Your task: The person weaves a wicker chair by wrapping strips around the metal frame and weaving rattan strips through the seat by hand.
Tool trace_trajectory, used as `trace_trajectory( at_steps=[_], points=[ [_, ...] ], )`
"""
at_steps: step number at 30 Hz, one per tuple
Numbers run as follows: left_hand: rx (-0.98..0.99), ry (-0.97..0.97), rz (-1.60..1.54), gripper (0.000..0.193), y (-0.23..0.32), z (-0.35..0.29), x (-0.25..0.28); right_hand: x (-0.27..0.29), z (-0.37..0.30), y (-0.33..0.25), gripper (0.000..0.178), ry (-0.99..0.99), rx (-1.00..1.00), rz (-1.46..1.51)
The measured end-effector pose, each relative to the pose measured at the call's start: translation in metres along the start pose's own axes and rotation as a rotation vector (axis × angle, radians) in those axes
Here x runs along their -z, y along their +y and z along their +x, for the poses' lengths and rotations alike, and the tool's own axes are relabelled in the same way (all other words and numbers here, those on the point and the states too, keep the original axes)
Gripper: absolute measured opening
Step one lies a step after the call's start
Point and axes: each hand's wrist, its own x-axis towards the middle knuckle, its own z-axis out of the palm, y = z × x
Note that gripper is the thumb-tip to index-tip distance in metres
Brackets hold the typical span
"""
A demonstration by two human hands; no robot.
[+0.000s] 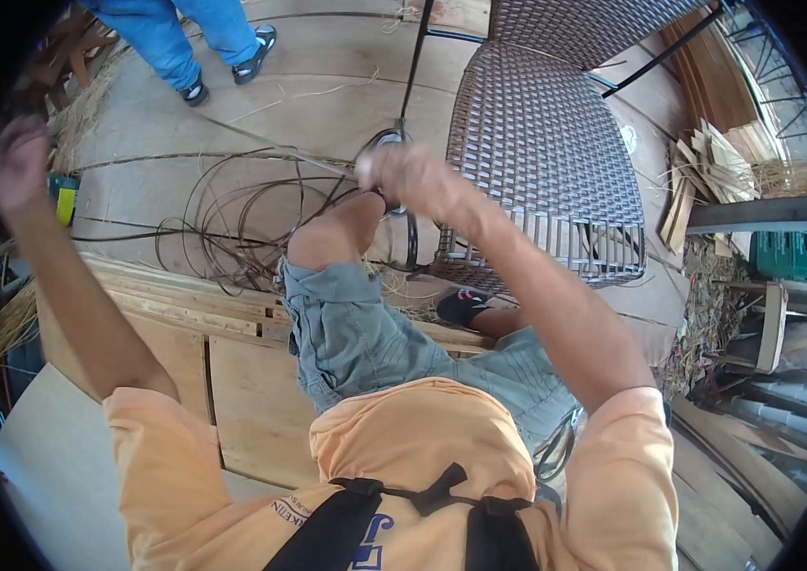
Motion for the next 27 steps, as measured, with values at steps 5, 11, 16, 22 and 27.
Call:
trace_trajectory(
  at_steps=[5,11,16,22,27],
  points=[
    [0.479,0.081,0.732,0.018,-0.369,-0.061,-0.116,0.011,0.049,-0.106,0.028,0.686,0.79,-0.468],
    [0.596,0.579,0.154,0.028,-0.457,-0.071,-0.145,-0.005,0.021,-0.183,0.028,0.299,0.502,-0.452],
    [0.341,0.39,0.315,0.032,-0.331,0.002,-0.089,0.028,-0.013,-0.084,0.024,0.741,0.472,-0.452],
    [0.309,0.446,0.276,0.02,-0.273,-0.01,-0.046,-0.039,-0.146,0.041,0.031,0.478,-0.236,0.399],
    [0.226,0.655,0.538,0.034,-0.276,-0.069,-0.046,-0.127,-0.18,0.18,0.034,0.682,-0.638,1.198]
  ],
)
